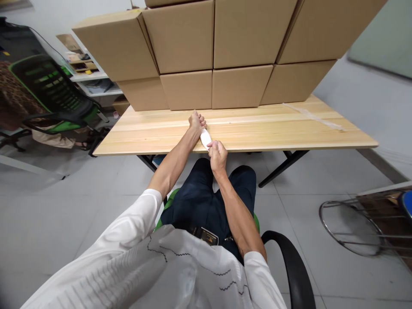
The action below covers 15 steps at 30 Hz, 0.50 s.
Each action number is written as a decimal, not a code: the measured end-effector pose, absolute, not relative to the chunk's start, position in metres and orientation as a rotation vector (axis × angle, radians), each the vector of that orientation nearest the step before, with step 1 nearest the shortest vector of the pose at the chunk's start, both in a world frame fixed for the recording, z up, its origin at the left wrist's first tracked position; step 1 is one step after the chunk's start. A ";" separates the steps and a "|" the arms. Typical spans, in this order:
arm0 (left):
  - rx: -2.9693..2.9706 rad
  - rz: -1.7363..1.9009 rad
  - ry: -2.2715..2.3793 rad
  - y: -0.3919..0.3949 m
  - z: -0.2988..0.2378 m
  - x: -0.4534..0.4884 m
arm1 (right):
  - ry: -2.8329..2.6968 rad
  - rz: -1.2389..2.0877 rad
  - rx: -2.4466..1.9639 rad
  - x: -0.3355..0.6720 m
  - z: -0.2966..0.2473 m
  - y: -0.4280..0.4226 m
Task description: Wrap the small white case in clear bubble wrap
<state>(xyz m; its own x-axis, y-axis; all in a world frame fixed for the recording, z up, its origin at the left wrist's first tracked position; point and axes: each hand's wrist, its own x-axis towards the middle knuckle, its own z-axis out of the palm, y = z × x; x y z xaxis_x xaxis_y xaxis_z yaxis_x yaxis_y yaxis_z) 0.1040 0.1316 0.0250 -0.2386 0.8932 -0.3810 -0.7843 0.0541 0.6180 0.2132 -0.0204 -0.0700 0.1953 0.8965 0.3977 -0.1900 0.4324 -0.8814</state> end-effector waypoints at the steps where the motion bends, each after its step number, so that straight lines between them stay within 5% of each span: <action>1: 0.162 1.577 0.899 0.132 0.025 0.104 | -1.107 0.883 -0.795 0.212 -0.071 -0.020; 15: 0.151 1.610 0.876 0.129 0.028 0.104 | -1.106 0.899 -0.809 0.213 -0.073 -0.023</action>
